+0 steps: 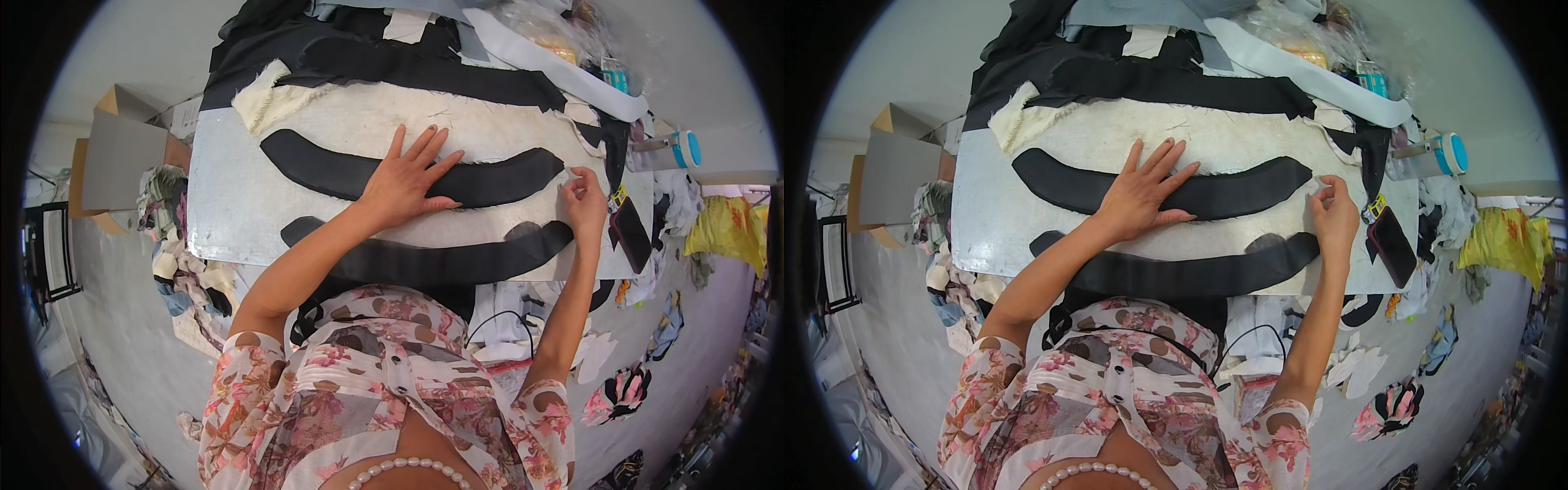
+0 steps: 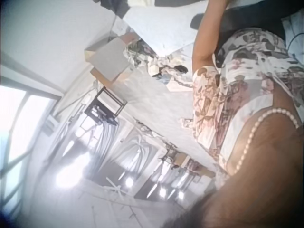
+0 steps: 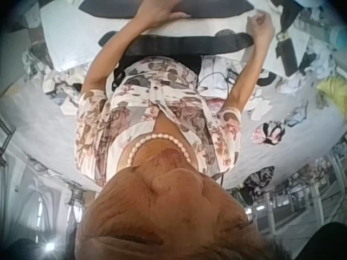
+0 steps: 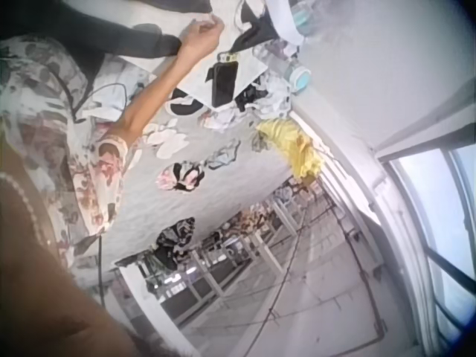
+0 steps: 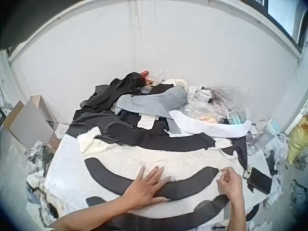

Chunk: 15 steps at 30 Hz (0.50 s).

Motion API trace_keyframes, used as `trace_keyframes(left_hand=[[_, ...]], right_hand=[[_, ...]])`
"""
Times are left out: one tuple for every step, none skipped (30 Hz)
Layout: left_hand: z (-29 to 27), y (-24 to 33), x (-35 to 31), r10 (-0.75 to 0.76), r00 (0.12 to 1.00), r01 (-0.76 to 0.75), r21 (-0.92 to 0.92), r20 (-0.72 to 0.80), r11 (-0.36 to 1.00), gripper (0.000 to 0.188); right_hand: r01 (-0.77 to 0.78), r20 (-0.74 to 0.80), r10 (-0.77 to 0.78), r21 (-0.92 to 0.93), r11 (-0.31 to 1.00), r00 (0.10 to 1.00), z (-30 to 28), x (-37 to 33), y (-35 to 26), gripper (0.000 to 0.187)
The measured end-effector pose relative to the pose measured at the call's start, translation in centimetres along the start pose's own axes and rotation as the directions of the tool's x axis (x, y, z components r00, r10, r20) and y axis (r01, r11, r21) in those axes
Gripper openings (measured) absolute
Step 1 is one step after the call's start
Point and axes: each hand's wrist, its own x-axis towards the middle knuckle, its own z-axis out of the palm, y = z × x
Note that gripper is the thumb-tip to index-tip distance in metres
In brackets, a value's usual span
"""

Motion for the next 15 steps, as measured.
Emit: trace_keyframes(left_hand=[[0.0,0.0,0.0,0.001,1.0,-0.001,-0.001,0.0,1.0,0.079],[0.1,0.0,0.0,0.002,1.0,-0.002,-0.003,-0.001,1.0,0.079],[0.1,0.0,0.1,0.004,1.0,-0.004,-0.002,-0.001,1.0,0.079],[0.1,0.0,0.1,0.004,1.0,-0.004,0.003,0.0,1.0,0.079],[0.1,0.0,0.1,0.005,1.0,-0.005,0.009,0.002,1.0,0.079],[0.1,0.0,0.1,0.004,1.0,-0.004,0.014,0.001,1.0,0.079],[0.0,0.0,0.1,0.005,1.0,-0.005,0.014,0.002,1.0,0.079],[0.0,0.0,0.1,0.005,1.0,-0.005,0.014,0.003,1.0,0.079],[0.0,0.0,0.1,0.004,1.0,-0.004,0.014,0.006,1.0,0.079],[0.0,0.0,0.1,0.006,1.0,-0.006,0.015,0.001,1.0,0.078],[-0.1,0.0,0.1,0.009,1.0,-0.009,0.015,-0.005,1.0,0.078],[0.0,0.0,0.0,0.009,1.0,-0.009,0.016,-0.009,1.0,0.078],[0.0,0.0,0.0,0.008,1.0,-0.008,0.014,-0.011,1.0,0.078],[0.0,0.0,0.0,0.007,1.0,-0.007,0.012,-0.012,1.0,0.078],[0.1,0.0,-0.1,0.003,1.0,-0.003,0.008,-0.012,1.0,0.078]], right_hand=[[0.002,-0.028,0.001,0.101,0.995,1.0,0.3,0.1,0.6,0.03],[0.007,-0.055,0.004,0.201,0.98,0.998,0.9,0.4,1.7,0.029],[0.014,-0.083,0.011,0.3,0.954,0.997,1.0,0.7,1.6,0.028],[-0.028,-0.045,0.045,0.329,0.944,0.998,1.0,1.0,1.5,0.027],[-0.07,-0.006,0.078,0.356,0.932,0.997,0.9,1.3,1.4,0.026],[-0.112,0.033,0.108,0.38,0.918,0.994,0.8,1.5,0.9,0.025],[-0.084,0.006,0.088,0.375,0.923,0.996,1.0,1.5,0.6,0.025],[-0.056,-0.021,0.068,0.369,0.928,0.997,1.2,1.5,0.3,0.026],[-0.028,-0.046,0.048,0.363,0.931,0.998,1.4,1.5,0.2,0.026],[-0.014,-0.038,0.029,0.349,0.937,0.999,1.5,1.7,0.3,0.026],[0.001,-0.03,0.009,0.335,0.942,1.0,1.7,1.9,0.3,0.026],[0.016,-0.019,-0.01,0.323,0.946,1.0,1.8,2.1,0.0,0.025],[0.033,-0.01,-0.031,0.296,0.955,0.999,1.8,2.2,-0.3,0.025],[0.05,-0.001,-0.052,0.269,0.962,0.999,1.9,2.2,-0.7,0.024],[0.068,0.012,-0.073,0.242,0.968,0.997,1.8,2.2,-1.4,0.023]])
